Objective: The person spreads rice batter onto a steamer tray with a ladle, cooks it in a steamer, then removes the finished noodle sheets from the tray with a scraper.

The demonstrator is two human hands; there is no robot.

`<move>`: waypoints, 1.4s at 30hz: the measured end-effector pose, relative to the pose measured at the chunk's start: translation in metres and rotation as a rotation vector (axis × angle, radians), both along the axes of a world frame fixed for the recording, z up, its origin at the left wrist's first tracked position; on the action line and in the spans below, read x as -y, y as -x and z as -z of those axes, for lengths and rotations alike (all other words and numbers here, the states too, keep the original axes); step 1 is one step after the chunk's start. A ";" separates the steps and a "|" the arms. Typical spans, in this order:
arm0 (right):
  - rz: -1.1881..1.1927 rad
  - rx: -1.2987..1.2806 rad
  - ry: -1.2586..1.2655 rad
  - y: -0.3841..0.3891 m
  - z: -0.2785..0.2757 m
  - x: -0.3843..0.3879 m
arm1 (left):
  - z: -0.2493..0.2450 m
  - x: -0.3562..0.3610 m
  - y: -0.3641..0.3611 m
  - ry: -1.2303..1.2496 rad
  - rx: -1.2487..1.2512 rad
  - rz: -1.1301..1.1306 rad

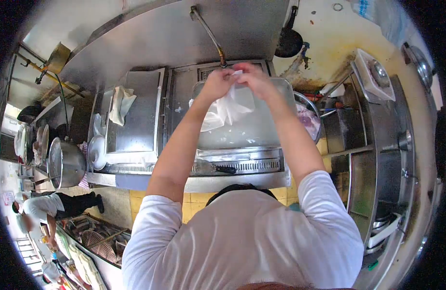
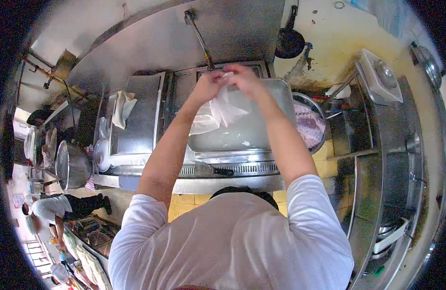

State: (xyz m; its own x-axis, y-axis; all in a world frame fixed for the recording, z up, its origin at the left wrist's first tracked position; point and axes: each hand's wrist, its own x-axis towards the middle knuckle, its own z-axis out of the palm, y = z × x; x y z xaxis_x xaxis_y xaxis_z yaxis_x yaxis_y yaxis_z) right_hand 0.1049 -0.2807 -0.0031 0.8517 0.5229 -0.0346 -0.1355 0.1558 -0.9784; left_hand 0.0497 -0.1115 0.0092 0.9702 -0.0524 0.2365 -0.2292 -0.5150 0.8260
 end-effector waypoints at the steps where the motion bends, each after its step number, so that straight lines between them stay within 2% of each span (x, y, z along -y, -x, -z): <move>1: -0.030 -0.004 0.021 0.000 0.003 -0.010 | 0.000 0.000 0.000 -0.006 0.001 0.000; 3: -0.039 0.005 0.031 0.007 0.010 -0.025 | -0.003 0.002 0.006 -0.127 0.053 -0.200; 5: -0.052 0.013 0.043 0.018 0.020 -0.033 | -0.007 -0.001 0.018 -0.089 0.090 -0.245; 7: -0.116 0.154 0.324 0.030 0.041 -0.040 | -0.010 -0.011 0.029 -0.046 0.128 -0.300; 8: -0.121 0.154 0.322 0.037 0.045 -0.036 | -0.011 -0.018 0.033 -0.063 0.255 -0.359; 9: -0.177 0.268 0.517 0.050 0.040 -0.027 | -0.010 -0.026 0.039 -0.081 0.379 -0.419; 10: -0.234 0.392 0.712 0.057 0.037 -0.016 | -0.012 -0.034 0.046 -0.083 0.379 -0.428; 12: -0.354 0.608 0.725 0.048 0.063 0.018 | -0.018 -0.051 0.059 0.073 0.406 -0.526; 15: -0.281 0.604 0.841 0.025 0.108 0.065 | -0.005 -0.073 0.069 0.114 0.288 -0.619; 17: -0.175 0.950 1.121 0.009 0.129 0.084 | -0.011 -0.065 0.078 0.189 0.204 -0.616; 18: -0.172 0.948 1.123 0.009 0.114 0.076 | -0.009 -0.056 0.075 0.190 0.204 -0.612; 20: -0.015 0.640 0.738 0.029 0.048 0.031 | -0.002 -0.037 0.070 -0.026 0.310 -0.442; 22: -0.015 0.568 0.301 0.049 0.008 -0.012 | -0.013 -0.005 0.075 0.017 0.262 -0.355; 23: -0.010 0.564 0.304 0.060 -0.001 -0.018 | -0.021 0.005 0.077 0.058 0.221 -0.273; 24: -0.103 0.416 0.462 0.073 -0.006 -0.021 | -0.026 0.001 0.075 0.058 0.219 -0.264; 25: -0.194 0.261 0.614 0.080 -0.008 -0.022 | -0.033 -0.012 0.074 0.065 0.388 -0.292; 26: -0.166 0.396 0.623 0.074 0.025 -0.009 | -0.038 -0.027 0.076 0.075 0.555 -0.323; 27: -0.143 0.536 0.632 0.062 0.069 0.014 | -0.049 -0.039 0.085 0.052 0.482 -0.438; 28: -0.117 0.561 0.759 0.048 0.098 0.043 | -0.058 -0.053 0.096 0.029 0.407 -0.555; 30: -0.086 0.565 0.987 0.032 0.117 0.087 | -0.013 -0.073 0.101 -0.026 0.376 -0.566; 32: -0.071 0.523 1.093 0.046 0.125 0.098 | 0.056 -0.075 0.108 -0.052 0.172 -0.516; 34: 0.174 1.012 1.173 0.061 0.129 0.098 | 0.129 -0.057 0.112 -0.345 -0.166 -0.425; 35: 0.177 1.009 1.182 0.071 0.131 0.094 | 0.142 -0.038 0.120 -0.459 -0.173 -0.349; 36: 0.126 0.974 1.230 0.082 0.132 0.088 | 0.151 -0.025 0.124 -0.576 -0.178 -0.271; 38: 0.088 0.929 1.284 0.084 0.136 0.091 | 0.168 -0.021 0.110 -0.591 -0.218 -0.215; 40: -0.247 0.490 1.511 0.068 0.138 0.105 | 0.177 -0.019 0.087 -0.601 -0.259 -0.162; 42: -0.219 0.510 1.505 0.041 0.124 0.094 | 0.177 -0.029 0.048 -0.549 -0.172 0.030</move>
State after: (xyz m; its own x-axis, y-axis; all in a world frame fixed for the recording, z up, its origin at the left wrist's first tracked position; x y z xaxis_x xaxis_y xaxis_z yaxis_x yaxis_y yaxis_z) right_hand 0.0640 -0.3750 -0.1270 0.8518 0.3850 -0.3552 0.3485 -0.9228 -0.1645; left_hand 0.0013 -0.0826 -0.1673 0.9885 -0.1514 0.0061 -0.1367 -0.8743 0.4658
